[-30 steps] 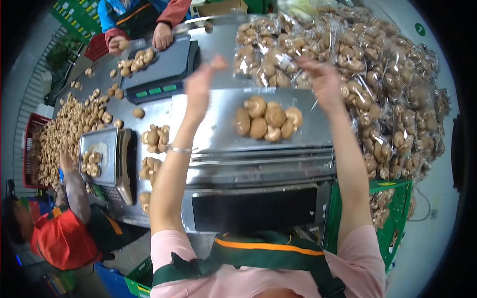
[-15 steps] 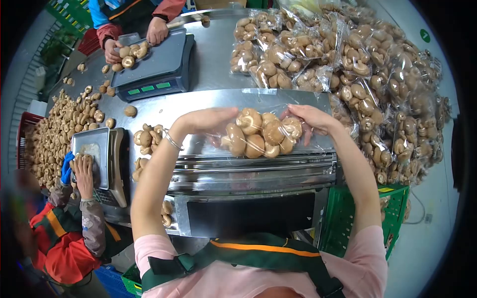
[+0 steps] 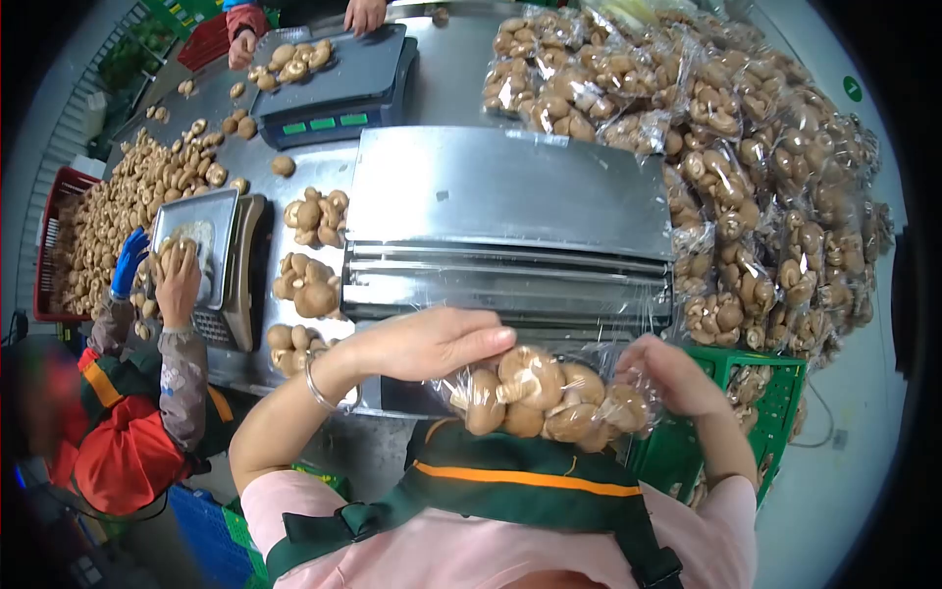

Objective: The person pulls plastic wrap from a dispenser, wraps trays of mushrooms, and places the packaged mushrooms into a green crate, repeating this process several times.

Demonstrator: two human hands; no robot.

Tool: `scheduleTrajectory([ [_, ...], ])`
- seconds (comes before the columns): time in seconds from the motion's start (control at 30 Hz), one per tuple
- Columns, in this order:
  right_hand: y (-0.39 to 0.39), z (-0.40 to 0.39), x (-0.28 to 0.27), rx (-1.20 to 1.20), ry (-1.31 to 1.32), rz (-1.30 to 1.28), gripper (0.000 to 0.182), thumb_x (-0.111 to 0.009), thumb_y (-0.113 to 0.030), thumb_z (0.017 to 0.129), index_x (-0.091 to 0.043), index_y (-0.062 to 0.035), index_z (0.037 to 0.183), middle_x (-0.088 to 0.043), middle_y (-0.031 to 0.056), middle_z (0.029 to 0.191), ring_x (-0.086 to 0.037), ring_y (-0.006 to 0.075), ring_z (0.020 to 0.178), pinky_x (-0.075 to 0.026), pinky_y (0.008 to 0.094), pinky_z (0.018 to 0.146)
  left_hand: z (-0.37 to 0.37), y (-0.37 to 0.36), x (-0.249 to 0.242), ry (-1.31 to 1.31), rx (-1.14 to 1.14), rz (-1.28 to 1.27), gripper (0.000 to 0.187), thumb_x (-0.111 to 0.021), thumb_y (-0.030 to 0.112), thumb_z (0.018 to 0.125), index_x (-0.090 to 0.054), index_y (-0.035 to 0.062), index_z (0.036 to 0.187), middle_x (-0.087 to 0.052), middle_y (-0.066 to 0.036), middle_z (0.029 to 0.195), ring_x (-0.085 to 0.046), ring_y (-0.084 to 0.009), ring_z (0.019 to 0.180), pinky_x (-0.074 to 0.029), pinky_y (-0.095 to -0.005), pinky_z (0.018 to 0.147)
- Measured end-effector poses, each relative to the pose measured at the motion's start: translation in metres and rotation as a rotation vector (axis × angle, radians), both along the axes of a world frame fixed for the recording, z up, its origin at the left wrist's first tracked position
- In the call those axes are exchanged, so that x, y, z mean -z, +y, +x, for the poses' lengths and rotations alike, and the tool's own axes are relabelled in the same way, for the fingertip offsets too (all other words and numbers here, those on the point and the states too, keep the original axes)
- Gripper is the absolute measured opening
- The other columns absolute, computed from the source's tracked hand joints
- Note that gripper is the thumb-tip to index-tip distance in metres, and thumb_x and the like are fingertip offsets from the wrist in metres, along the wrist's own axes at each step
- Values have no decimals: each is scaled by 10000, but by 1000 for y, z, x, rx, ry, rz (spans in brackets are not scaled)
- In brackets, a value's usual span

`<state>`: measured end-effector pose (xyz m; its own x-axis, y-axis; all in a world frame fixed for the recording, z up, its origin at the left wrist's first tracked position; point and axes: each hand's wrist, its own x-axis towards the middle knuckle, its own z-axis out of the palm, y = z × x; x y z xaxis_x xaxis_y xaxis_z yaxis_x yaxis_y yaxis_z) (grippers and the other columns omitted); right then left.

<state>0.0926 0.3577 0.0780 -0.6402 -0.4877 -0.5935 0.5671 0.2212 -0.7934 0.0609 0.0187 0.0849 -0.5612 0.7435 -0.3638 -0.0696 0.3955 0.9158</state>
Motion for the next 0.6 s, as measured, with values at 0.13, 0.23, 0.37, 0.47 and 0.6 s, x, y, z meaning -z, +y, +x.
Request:
scheduleTrajectory([
  [0.13, -7, 28, 69, -14, -28, 136, 427, -342, -378, 954, -452, 0, 1121, -524, 136, 1063, -582, 217, 903, -561, 355, 595, 35, -35, 92, -399, -322, 78, 455, -620, 384, 842, -581, 4, 1090, -634, -79, 950, -573, -123, 870, -462, -262, 777],
  [0.23, -15, 33, 100, 311, -141, 3, 439, -306, -373, 960, -430, 5, 1145, -512, 146, 1059, -583, 212, 876, -565, 330, 469, 57, -42, 148, -304, -597, 14, 296, -605, 279, 868, -611, 0, 968, -635, -26, 788, -557, -79, 725, -449, -206, 667],
  [0.37, 0, 64, 135, 342, 185, 357, 348, -440, -309, 938, -520, 20, 1018, -599, 76, 810, -573, 107, 606, -461, 222, 420, 89, -14, 161, -54, -995, 57, 264, -547, 258, 904, -607, 1, 900, -600, 4, 718, -512, -59, 630, -420, -211, 568],
  [0.47, -4, 78, 128, 679, 61, 175, 225, -499, -255, 921, -486, -69, 796, -470, -38, 605, -414, 30, 445, -303, 193, 349, 104, 0, 148, 44, -1285, -5, 287, -483, 271, 936, -597, 11, 890, -510, 43, 639, -436, -34, 554, -363, -209, 482],
  [0.6, -2, 118, 97, 933, -167, 56, 226, -465, -248, 936, -465, -111, 757, -383, -51, 560, -343, 24, 428, -253, 212, 348, 177, -7, 140, -418, -1588, 205, 257, -472, 266, 944, -549, 75, 791, -405, 74, 571, -320, -6, 464, -241, -185, 398],
])
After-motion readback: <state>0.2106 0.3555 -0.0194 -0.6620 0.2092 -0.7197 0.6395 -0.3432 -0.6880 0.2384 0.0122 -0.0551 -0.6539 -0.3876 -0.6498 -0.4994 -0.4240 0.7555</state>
